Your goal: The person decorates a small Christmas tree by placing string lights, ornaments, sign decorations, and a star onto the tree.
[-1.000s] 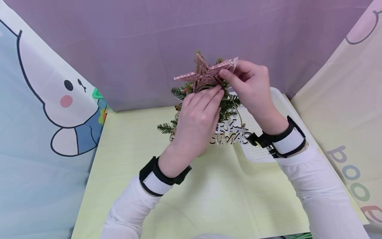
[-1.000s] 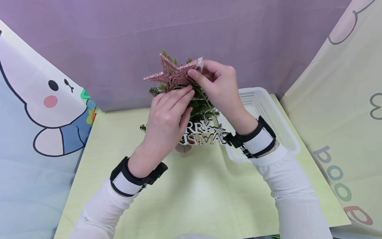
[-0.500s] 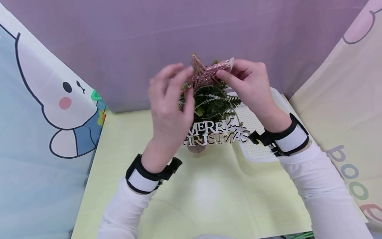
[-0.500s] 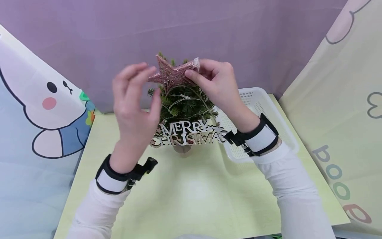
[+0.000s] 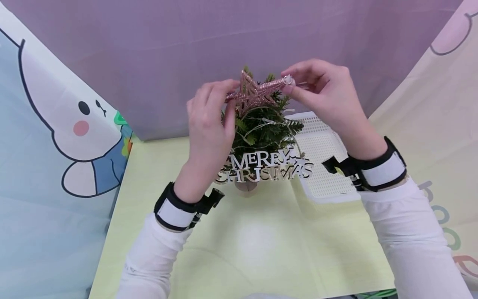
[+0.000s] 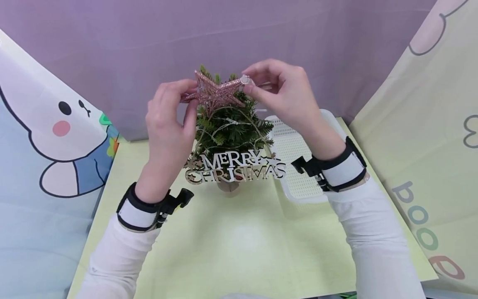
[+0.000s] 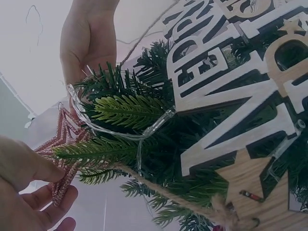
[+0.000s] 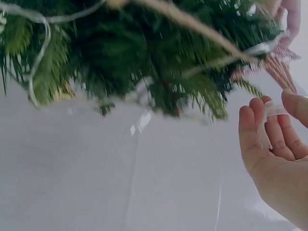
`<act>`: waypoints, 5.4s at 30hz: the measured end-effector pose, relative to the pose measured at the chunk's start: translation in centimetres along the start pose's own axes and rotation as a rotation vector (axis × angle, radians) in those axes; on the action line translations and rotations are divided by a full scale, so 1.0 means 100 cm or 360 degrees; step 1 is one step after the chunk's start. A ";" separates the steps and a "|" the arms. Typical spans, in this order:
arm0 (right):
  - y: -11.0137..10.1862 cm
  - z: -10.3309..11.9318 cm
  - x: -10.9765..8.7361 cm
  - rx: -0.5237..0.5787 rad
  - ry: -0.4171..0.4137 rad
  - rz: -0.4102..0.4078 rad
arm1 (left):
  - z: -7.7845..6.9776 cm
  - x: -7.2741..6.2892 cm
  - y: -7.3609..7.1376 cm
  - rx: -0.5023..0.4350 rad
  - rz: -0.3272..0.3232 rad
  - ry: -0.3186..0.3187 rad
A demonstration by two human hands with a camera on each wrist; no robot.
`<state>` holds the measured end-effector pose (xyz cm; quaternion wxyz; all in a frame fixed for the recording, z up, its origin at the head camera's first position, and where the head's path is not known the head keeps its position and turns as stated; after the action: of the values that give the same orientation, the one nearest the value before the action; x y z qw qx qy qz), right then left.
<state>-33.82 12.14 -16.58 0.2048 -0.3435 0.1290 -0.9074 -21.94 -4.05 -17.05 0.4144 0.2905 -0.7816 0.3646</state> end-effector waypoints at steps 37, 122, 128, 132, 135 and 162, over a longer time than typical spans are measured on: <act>0.015 0.005 0.054 -0.0328 -0.0206 0.0277 | 0.001 0.003 0.004 -0.0017 0.0054 -0.0039; 0.009 0.007 0.013 -0.0195 -0.0506 0.0212 | 0.005 0.010 0.009 -0.0146 0.0112 -0.0029; 0.005 0.014 0.006 0.0218 -0.0531 0.0161 | 0.008 0.012 0.010 -0.0222 0.0118 -0.0052; 0.006 0.022 0.005 -0.0029 -0.0622 0.0063 | 0.007 0.012 0.010 -0.0195 0.0139 -0.0032; 0.005 0.026 0.006 -0.0132 -0.0654 -0.0014 | 0.006 0.012 0.011 -0.0172 0.0146 -0.0008; 0.003 0.015 0.005 -0.0060 -0.0620 0.0067 | 0.011 0.009 0.017 -0.0133 0.0248 -0.0037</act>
<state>-33.04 11.55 -15.30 0.2383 -0.5137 0.1111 -0.8167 -24.11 -4.13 -17.21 0.3874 0.2155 -0.8211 0.3595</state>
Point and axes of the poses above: each hand's wrist, its own x-axis towards the middle knuckle, its own y-axis out of the palm, z = x × y, the point moved 10 cm from there along x, towards the middle knuckle, and after that the axes turned 4 degrees about -y, right-handed, at the moved point
